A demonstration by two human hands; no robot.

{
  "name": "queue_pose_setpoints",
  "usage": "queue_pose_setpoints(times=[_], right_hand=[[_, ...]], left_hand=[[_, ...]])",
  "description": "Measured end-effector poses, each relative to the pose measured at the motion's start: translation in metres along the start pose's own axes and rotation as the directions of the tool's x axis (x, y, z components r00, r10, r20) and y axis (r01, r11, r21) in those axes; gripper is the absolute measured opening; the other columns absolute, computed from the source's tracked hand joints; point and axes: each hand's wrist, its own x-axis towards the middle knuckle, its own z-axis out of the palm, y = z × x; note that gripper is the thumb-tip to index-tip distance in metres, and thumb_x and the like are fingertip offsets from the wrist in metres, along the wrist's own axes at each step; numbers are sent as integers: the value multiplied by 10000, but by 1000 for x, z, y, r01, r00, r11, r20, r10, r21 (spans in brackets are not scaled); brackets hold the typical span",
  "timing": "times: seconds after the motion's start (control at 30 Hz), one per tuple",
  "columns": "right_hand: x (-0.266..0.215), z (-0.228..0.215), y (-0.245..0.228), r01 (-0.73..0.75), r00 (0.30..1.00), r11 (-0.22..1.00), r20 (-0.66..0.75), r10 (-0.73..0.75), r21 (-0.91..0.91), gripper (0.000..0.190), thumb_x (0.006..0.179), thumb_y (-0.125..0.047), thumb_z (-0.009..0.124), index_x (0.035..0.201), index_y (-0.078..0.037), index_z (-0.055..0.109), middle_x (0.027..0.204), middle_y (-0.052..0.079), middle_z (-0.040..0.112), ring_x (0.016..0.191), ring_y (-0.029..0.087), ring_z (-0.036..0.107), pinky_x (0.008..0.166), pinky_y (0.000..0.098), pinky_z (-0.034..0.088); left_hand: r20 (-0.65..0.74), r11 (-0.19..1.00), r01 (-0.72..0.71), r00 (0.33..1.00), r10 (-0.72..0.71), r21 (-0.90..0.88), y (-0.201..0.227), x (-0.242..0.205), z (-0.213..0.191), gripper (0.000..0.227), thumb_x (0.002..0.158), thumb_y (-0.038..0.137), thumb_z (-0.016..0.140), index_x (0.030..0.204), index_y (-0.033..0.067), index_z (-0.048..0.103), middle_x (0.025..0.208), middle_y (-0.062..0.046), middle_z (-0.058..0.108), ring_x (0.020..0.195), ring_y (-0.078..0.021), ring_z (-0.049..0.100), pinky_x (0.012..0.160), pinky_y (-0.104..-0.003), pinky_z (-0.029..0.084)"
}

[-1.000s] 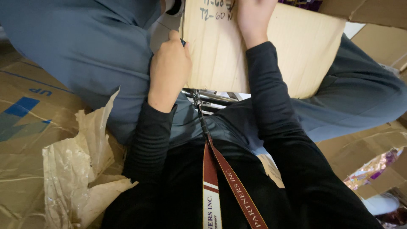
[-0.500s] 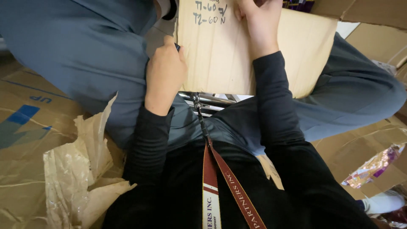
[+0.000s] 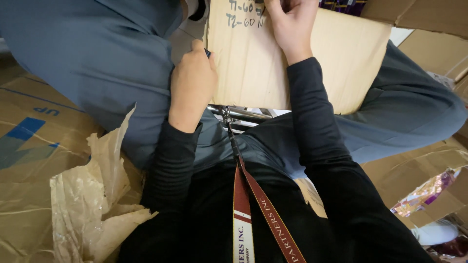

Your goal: The person organizes rows of small food packets inside a cardboard box by hand and then uses a marker to write information on a cardboard flap.

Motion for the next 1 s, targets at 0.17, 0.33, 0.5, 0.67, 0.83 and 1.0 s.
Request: queue_pose_setpoints(times=[0.17, 0.33, 0.5, 0.67, 0.83, 1.0], right_hand=[[-1, 0, -2, 3, 1000, 996, 8, -3, -92, 207, 1051, -57, 799, 899, 16, 679, 761, -34, 625, 635, 47, 505, 581, 247, 381], [-3, -3, 15, -7, 999, 999, -32, 5, -51, 244, 1058, -47, 811, 913, 12, 624, 785, -12, 626, 678, 74, 579, 618, 262, 448], [-8, -13, 29, 0, 996, 996, -87, 8, 92, 256, 1066, -52, 786, 1041, 9, 538, 916, 16, 673, 796, 101, 647, 704, 282, 527], [-26, -4, -23, -243, 941, 969, -232, 245, 37, 258, 1036, -78, 803, 984, -20, 557, 833, -6, 647, 700, 67, 573, 613, 250, 464], [-38, 44, -101, -160, 984, 979, 98, 149, 128, 172, 971, 5, 695, 1126, -1, 620, 1014, -7, 649, 881, 42, 599, 758, 219, 506], [-56, 48, -64, -168, 984, 981, 73, 161, 102, 145, 1036, 11, 727, 1147, -11, 636, 995, -5, 661, 824, 35, 602, 686, 206, 481]], left_hand=[[-1, 1000, 1, 1000, -1, 2, 4, -1, -4, 260, 1014, 199, 613, 1071, -52, 572, 871, -282, 718, 817, -450, 714, 696, -512, 569], [6, 1000, 16, 1000, -16, 2, 5, -1, -5, 259, 1012, 202, 617, 1057, -49, 571, 875, -283, 716, 822, -450, 716, 694, -513, 571], [-4, 1000, 3, 1000, -3, -3, 4, -1, -4, 257, 1012, 196, 617, 1065, -52, 571, 881, -284, 718, 825, -451, 716, 697, -511, 572], [-5, 1000, 0, 1000, 0, -4, 2, -1, -3, 262, 1006, 196, 619, 1067, -54, 569, 882, -280, 720, 819, -453, 715, 691, -512, 569], [-15, 1000, -12, 1000, 12, -1, 2, -1, -2, 256, 1007, 194, 623, 1063, -50, 571, 877, -283, 717, 823, -457, 712, 699, -518, 565], [-14, 1000, 12, 1000, -11, 19, 2, 0, -1, 257, 1007, 208, 626, 1053, -40, 574, 859, -280, 716, 811, -457, 710, 686, -528, 560]])
